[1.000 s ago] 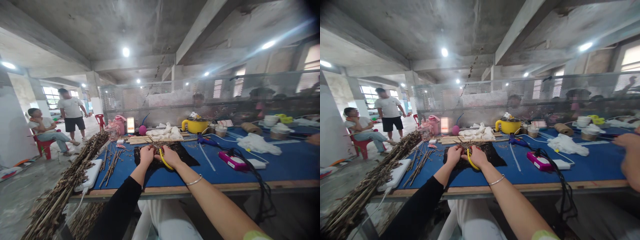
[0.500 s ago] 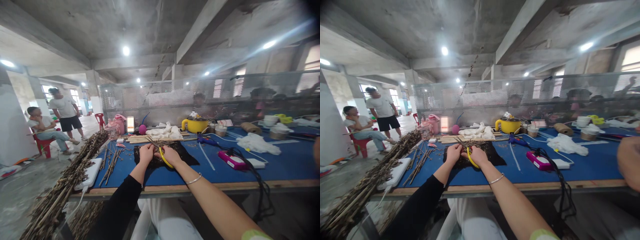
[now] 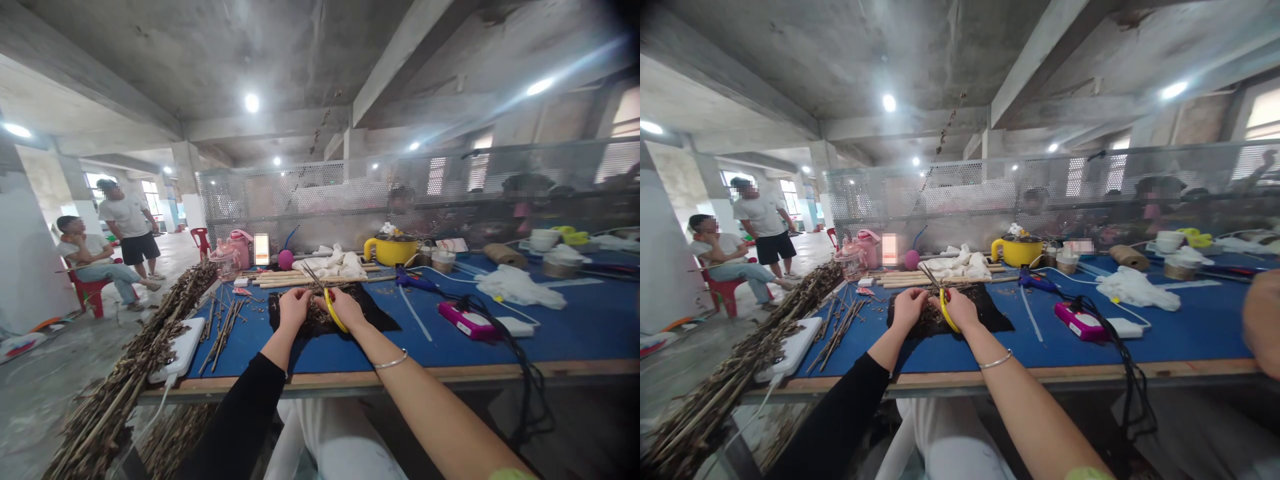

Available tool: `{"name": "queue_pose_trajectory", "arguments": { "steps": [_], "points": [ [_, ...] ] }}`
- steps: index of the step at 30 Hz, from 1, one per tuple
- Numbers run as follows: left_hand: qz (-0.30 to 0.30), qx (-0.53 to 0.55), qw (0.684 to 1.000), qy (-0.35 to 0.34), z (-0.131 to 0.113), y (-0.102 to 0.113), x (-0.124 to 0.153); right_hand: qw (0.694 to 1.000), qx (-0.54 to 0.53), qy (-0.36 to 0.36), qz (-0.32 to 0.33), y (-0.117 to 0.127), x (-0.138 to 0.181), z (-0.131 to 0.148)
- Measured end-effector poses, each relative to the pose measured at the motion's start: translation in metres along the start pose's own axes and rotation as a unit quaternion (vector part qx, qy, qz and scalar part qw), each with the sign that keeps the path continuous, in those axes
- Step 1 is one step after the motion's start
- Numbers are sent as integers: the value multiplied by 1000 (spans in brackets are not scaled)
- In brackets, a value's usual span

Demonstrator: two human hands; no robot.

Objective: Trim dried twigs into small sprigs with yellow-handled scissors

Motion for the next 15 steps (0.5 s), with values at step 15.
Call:
{"name": "queue_pose_trajectory", "arguments": {
  "steps": [15],
  "points": [
    [109,-195,968,-114,-25,-27,19,986,-159,42,-13,1,-3,9]
  ]
}}
Point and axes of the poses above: each hand's wrist, its own x-axis away from the middle knuckle, its own y-axis out of the back of the hand, z = x × y, the point moved 10 cm from there along -x, towards the middle knuckle, and after that the axes turned 1 degree about x, right-handed, at the moved point
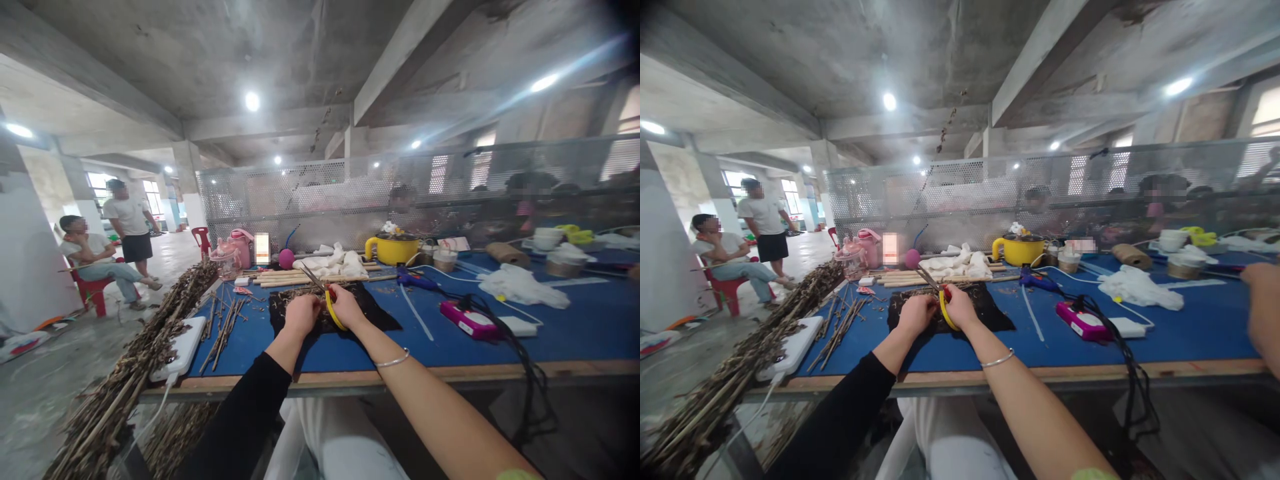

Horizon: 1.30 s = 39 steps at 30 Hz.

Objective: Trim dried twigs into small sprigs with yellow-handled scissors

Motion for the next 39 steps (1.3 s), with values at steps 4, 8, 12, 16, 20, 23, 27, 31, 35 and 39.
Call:
{"name": "queue_pose_trajectory", "arguments": {
  "steps": [4,8,12,16,20,23,27,31,35,39],
  "points": [
    [-25,-39,998,-32,-10,5,1,998,-60,6,-21,3,-3,-4],
    [-32,-64,995,-74,-21,8,3,992,-127,13,-10,3,-4,-4],
    [-26,-82,993,-77,-24,10,4,986,-164,16,4,3,-2,2],
    [-30,-75,995,-60,-23,13,5,983,-182,15,1,5,-2,3],
    [9,-22,1000,-10,-14,7,3,981,-189,32,-6,4,-4,2],
    [-17,49,998,40,1,12,-2,982,-185,24,-9,-1,-6,-5],
    [-106,164,976,91,27,25,-6,994,-107,-22,12,-12,-6,-18],
    [-136,224,960,97,38,26,-8,998,-45,-13,38,-20,-4,-16],
    [-124,211,965,93,33,24,-8,998,16,11,59,-25,-2,-9],
    [-124,161,975,86,24,30,-5,997,39,18,66,-27,-2,-7]
  ]
}}
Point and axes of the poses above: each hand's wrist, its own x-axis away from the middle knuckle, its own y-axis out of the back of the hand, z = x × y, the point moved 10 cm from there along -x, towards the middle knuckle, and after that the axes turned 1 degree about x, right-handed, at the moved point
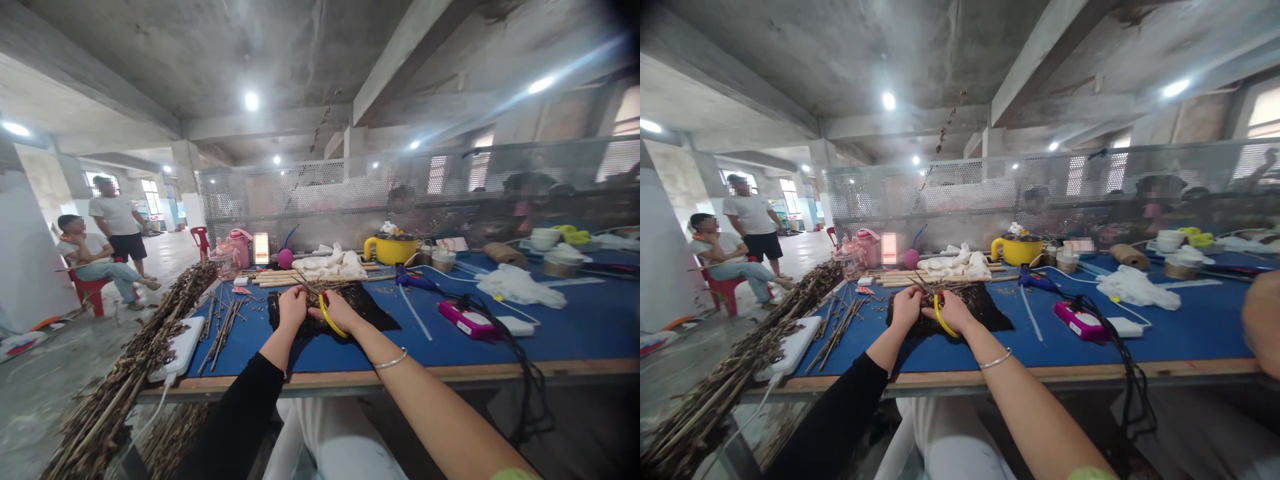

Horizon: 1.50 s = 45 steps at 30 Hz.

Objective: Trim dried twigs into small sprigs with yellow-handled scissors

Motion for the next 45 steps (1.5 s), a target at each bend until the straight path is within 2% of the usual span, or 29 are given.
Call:
{"name": "queue_pose_trajectory", "arguments": {
  "steps": [6,15,22,27,30,34,39,42,45],
  "points": [
    [-14,-48,998,-27,-13,5,4,999,47,-10,10,1,6,5],
    [-22,-162,981,-108,-22,3,4,990,135,-42,20,12,14,13],
    [-21,-162,981,-104,-21,2,4,989,133,-55,33,9,14,9],
    [4,-145,986,-87,-21,-2,4,990,121,-64,40,5,13,5],
    [8,-154,986,-56,-11,-2,2,990,127,-67,14,10,11,4],
    [19,-153,988,19,14,-2,-3,990,118,-77,-22,20,7,-5],
    [-54,-130,990,22,19,24,-12,984,130,-121,-18,27,5,-30],
    [-59,-138,988,42,28,40,-21,981,165,-99,9,32,-3,-34],
    [-9,-175,984,45,42,42,-28,977,186,-80,65,38,-18,-39]
  ]
}}
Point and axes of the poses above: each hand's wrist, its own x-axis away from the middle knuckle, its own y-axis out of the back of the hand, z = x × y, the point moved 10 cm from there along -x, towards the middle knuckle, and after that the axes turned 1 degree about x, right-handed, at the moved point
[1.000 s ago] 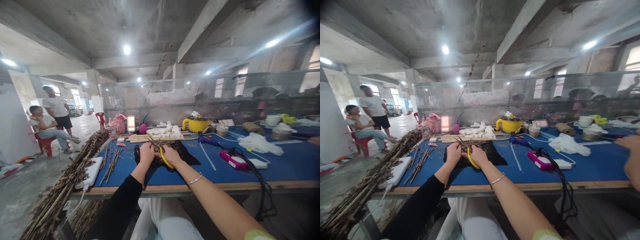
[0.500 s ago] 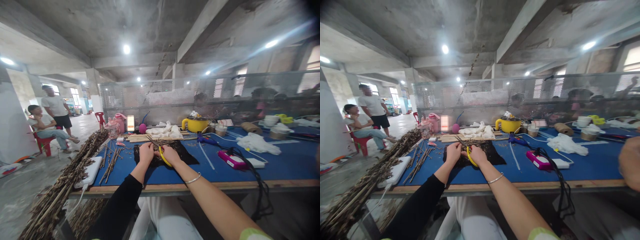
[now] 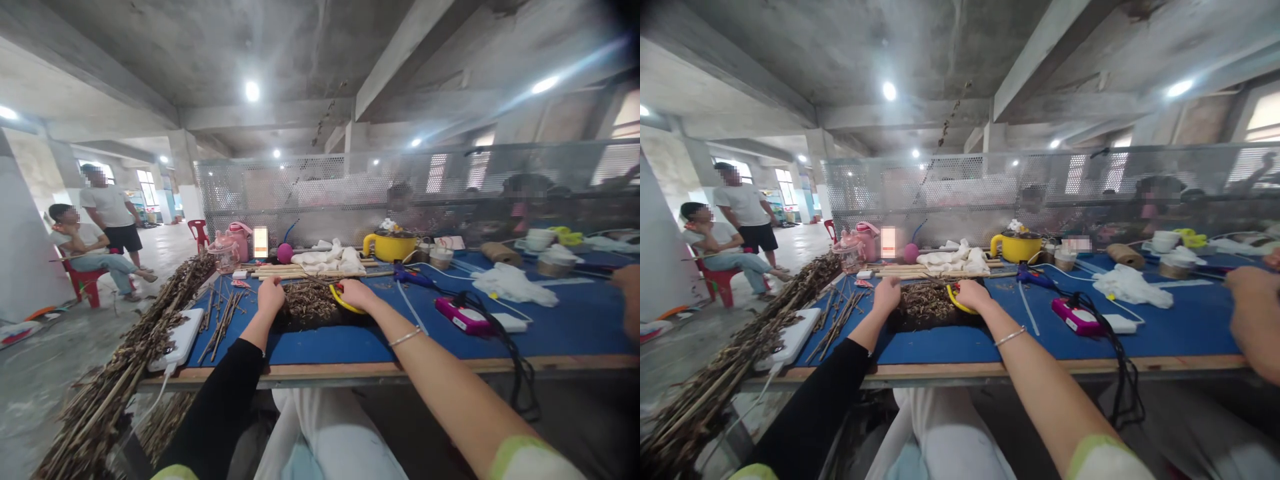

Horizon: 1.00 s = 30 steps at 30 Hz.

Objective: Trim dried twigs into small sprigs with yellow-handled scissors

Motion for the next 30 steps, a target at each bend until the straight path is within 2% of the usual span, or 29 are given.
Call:
{"name": "queue_pose_trajectory", "arguments": {
  "steps": [3,5,8,10,14,19,24,30],
  "points": [
    [78,-23,997,-16,9,-18,0,999,8,5,43,11,-18,-7],
    [105,-17,994,-20,11,-27,4,999,10,-3,46,19,-30,-12],
    [94,1,995,-16,10,-28,8,1000,9,-21,0,30,-42,-17],
    [82,7,997,-3,10,-25,9,999,7,-32,-31,27,-47,-20],
    [73,18,997,25,16,-24,9,998,-1,-34,-61,5,-52,-19],
    [77,4,997,18,16,-27,9,997,-8,-25,-74,-15,-61,-14],
    [82,2,997,14,15,-28,9,993,-16,-28,-113,0,-63,-13],
    [84,1,996,14,15,-29,8,987,-35,-32,-155,20,-51,-17]
  ]
}}
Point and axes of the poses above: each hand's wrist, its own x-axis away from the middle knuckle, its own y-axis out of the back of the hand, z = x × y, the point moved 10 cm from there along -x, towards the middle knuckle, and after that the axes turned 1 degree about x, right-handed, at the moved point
